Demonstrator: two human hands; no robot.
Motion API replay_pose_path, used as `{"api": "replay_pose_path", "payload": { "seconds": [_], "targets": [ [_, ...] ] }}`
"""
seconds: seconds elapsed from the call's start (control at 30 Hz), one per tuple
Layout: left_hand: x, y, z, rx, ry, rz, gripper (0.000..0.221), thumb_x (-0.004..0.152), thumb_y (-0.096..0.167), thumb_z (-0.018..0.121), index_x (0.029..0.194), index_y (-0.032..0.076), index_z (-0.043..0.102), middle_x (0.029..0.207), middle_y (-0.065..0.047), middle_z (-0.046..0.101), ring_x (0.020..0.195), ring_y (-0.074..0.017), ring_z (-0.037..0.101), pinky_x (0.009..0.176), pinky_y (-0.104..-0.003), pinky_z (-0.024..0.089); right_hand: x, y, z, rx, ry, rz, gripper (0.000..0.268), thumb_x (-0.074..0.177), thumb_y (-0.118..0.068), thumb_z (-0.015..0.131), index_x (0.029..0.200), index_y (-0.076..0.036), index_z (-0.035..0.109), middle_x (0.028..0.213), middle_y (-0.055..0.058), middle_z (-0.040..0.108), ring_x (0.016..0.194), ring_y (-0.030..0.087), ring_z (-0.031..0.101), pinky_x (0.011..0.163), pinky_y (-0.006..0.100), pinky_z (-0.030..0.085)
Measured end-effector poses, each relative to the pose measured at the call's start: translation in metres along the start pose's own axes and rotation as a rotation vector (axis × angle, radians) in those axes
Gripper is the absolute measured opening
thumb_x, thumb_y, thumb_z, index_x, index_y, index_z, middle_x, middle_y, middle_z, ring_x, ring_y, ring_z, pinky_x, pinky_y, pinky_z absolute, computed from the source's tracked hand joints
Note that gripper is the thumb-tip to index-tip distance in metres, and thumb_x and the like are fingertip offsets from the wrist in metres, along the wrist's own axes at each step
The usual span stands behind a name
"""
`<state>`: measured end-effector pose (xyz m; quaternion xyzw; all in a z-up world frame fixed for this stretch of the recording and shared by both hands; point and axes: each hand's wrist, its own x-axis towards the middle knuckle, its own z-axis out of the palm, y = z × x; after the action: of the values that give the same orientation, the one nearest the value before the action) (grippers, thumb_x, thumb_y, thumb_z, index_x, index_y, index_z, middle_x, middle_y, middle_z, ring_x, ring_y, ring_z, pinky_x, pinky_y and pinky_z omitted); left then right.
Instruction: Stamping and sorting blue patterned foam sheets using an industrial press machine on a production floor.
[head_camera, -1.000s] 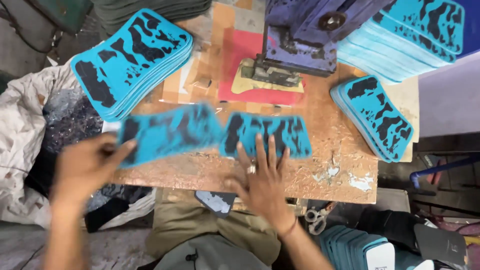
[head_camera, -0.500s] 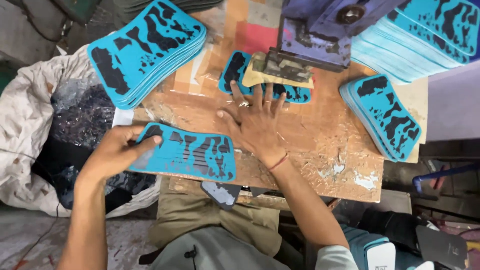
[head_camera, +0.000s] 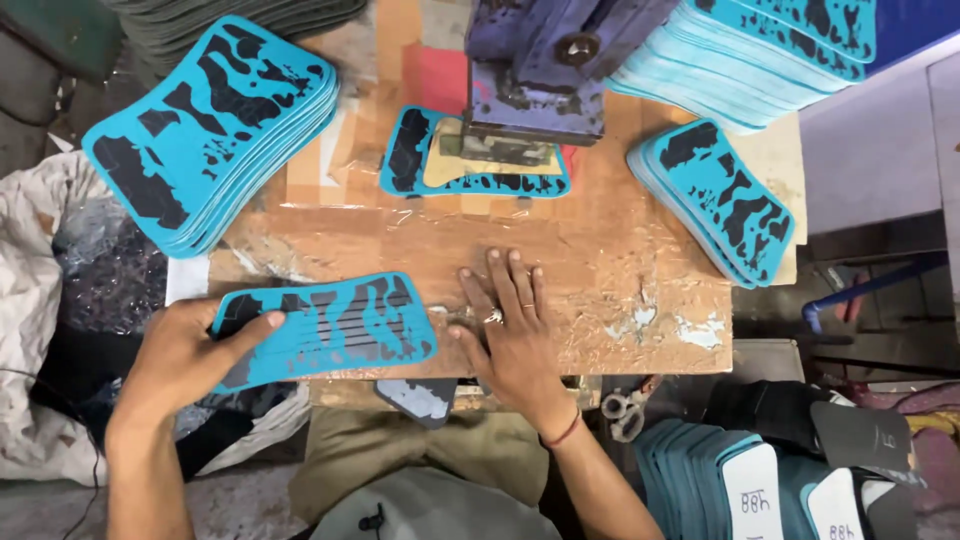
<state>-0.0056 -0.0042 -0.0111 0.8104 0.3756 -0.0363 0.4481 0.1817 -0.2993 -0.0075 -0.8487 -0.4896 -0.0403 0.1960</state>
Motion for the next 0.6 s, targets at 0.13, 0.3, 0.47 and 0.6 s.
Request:
{"api": "replay_pose_path", "payload": {
  "seconds": [0.13, 0.3, 0.47, 0.6],
  "targets": [
    [-0.001, -0.029, 0.011, -0.154, 0.120, 0.165, 0.024, 0.090, 0.027, 0.078, 0.088, 0.003, 0.076, 0.059, 0.000, 0.057, 0.057, -0.0071, 0.047, 0.052, -0.030, 0.042, -0.004, -0.003, 0.003, 0.030, 0.022, -0.004, 0.061, 0.098, -0.036, 0.066, 0.152, -0.014, 0.049, 0.165, 0.017, 0.033, 0.156, 0.039, 0.027, 0.127, 0.056, 0.019],
    [0.019, -0.008, -0.017, -0.387, 0.392, 0.287, 0.021, 0.098, 0.020, 0.075, 0.092, 0.000, 0.071, 0.068, 0.006, 0.056, 0.064, -0.0049, 0.047, 0.055, -0.027, 0.041, -0.002, 0.019, 0.001, 0.048, 0.017, -0.058, 0.062, 0.096, -0.032, 0.067, 0.152, -0.012, 0.049, 0.165, 0.020, 0.033, 0.154, 0.040, 0.027, 0.125, 0.056, 0.020],
    [0.084, 0.019, -0.057, -0.722, 0.623, 0.615, 0.021, 0.106, 0.008, 0.074, 0.125, -0.002, 0.072, 0.109, 0.003, 0.074, 0.097, -0.0054, 0.066, 0.090, -0.025, 0.054, -0.001, 0.160, -0.058, -0.324, 0.270, 0.104, 0.083, 0.098, -0.049, 0.070, 0.154, 0.008, 0.045, 0.160, 0.025, 0.047, 0.155, 0.044, 0.037, 0.130, 0.058, 0.024],
    [0.116, 0.009, -0.053, -0.426, 0.692, 0.578, 0.022, 0.099, 0.004, 0.075, 0.121, -0.001, 0.073, 0.101, -0.003, 0.076, 0.092, -0.0092, 0.068, 0.087, -0.026, 0.055, 0.004, 0.233, -0.099, -0.434, 0.199, 0.287, 0.105, 0.087, -0.059, 0.077, 0.155, 0.013, 0.044, 0.155, 0.039, 0.041, 0.147, 0.052, 0.035, 0.116, 0.065, 0.021]
  ]
}}
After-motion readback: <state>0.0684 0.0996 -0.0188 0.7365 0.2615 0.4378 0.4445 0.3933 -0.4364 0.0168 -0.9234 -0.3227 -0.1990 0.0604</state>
